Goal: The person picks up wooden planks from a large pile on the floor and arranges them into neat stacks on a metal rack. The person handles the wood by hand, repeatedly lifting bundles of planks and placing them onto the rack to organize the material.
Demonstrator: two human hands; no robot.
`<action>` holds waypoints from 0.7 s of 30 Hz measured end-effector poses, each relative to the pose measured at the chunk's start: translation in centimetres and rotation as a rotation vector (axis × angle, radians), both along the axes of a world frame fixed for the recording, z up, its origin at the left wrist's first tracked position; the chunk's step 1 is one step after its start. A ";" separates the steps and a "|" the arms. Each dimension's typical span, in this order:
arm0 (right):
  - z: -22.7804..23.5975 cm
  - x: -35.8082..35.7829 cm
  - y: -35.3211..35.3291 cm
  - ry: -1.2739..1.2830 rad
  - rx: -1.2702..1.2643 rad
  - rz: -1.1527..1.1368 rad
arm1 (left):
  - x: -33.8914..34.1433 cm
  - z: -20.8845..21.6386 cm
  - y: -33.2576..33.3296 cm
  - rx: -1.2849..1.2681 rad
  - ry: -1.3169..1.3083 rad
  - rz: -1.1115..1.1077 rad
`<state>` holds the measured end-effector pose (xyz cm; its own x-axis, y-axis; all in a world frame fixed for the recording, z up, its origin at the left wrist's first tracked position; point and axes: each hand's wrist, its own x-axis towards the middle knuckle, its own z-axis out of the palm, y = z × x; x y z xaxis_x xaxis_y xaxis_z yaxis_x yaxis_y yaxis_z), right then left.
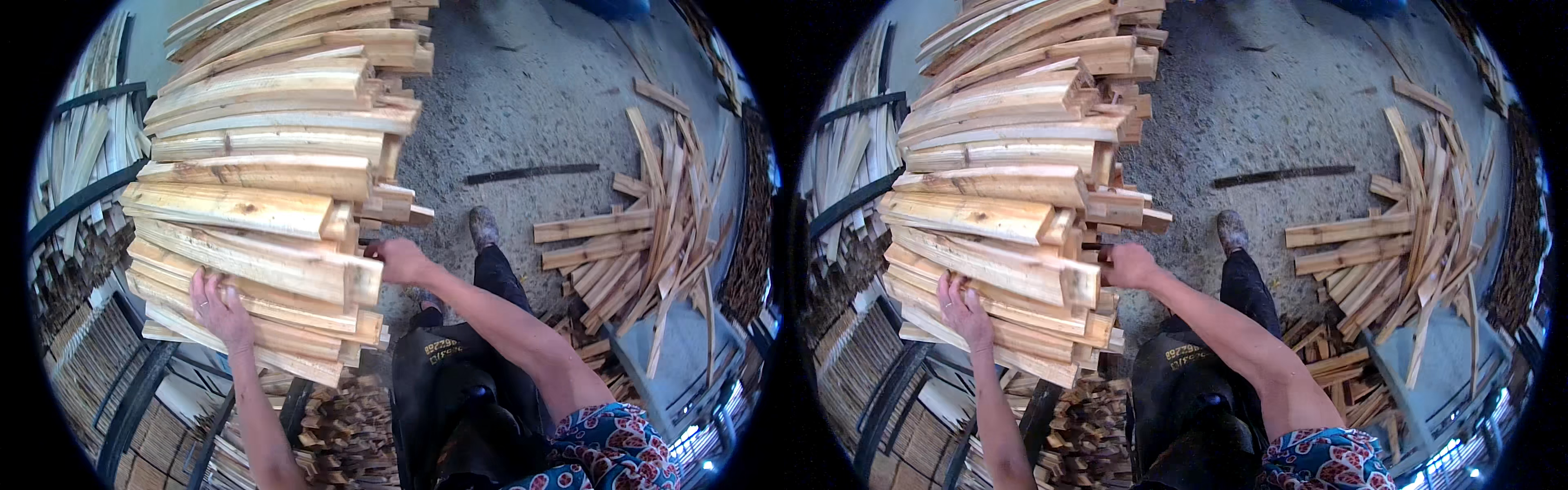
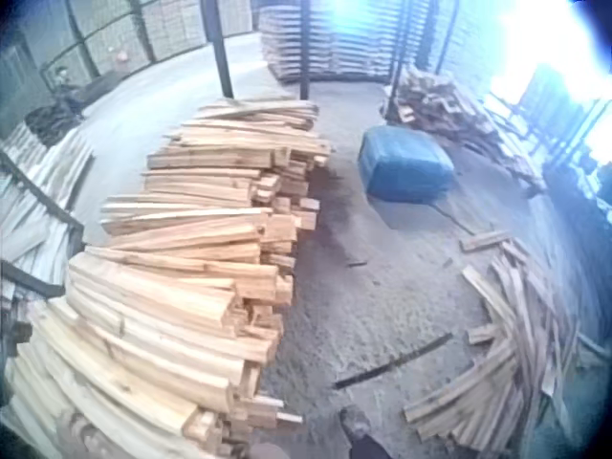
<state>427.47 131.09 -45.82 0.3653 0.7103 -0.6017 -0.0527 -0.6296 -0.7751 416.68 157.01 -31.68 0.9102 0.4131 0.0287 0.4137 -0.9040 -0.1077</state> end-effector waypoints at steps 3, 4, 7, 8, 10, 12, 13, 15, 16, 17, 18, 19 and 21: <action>-1.6 -0.5 0.1 -0.044 0.073 0.167 | -0.1 -0.3 -0.1 -0.061 -0.077 -0.004; -2.0 -0.8 -0.7 -0.010 0.081 0.162 | 0.7 -0.4 -0.3 -0.058 -0.043 0.002; -0.8 -0.6 -0.8 -0.020 0.129 0.148 | -0.2 0.2 0.3 -0.026 0.039 0.033; -0.5 -1.8 -1.1 -0.080 0.124 0.143 | -0.1 0.2 0.1 -0.035 0.060 0.069; 2.2 -2.6 -1.7 -0.084 0.090 0.136 | -0.3 1.2 1.2 -0.072 0.100 -0.005; 7.5 -1.5 -3.1 -0.010 0.078 0.230 | -0.5 2.8 1.5 -0.120 0.157 -0.039; 9.3 -1.4 -4.9 0.005 0.093 0.332 | -0.6 3.0 1.7 -0.143 0.182 -0.041; 9.9 -2.2 -14.1 -0.150 0.236 0.310 | -0.9 3.1 2.0 -0.187 0.222 -0.034; 10.9 0.5 -19.6 0.226 -0.037 0.210 | -1.7 1.8 1.8 -0.126 0.234 -0.022; 11.6 2.6 -26.0 0.112 -0.009 0.106 | -2.3 0.5 1.5 -0.122 0.134 -0.031; 14.5 7.3 -29.9 -0.065 -0.094 0.247 | -2.7 -0.3 0.5 -0.110 0.040 -0.028; 17.8 11.2 -33.1 0.082 -0.328 0.260 | -3.1 -1.0 -0.2 -0.103 -0.058 -0.028; 26.2 14.6 -36.6 0.251 -0.718 0.041 | -3.2 -2.1 -0.7 -0.139 -0.058 0.090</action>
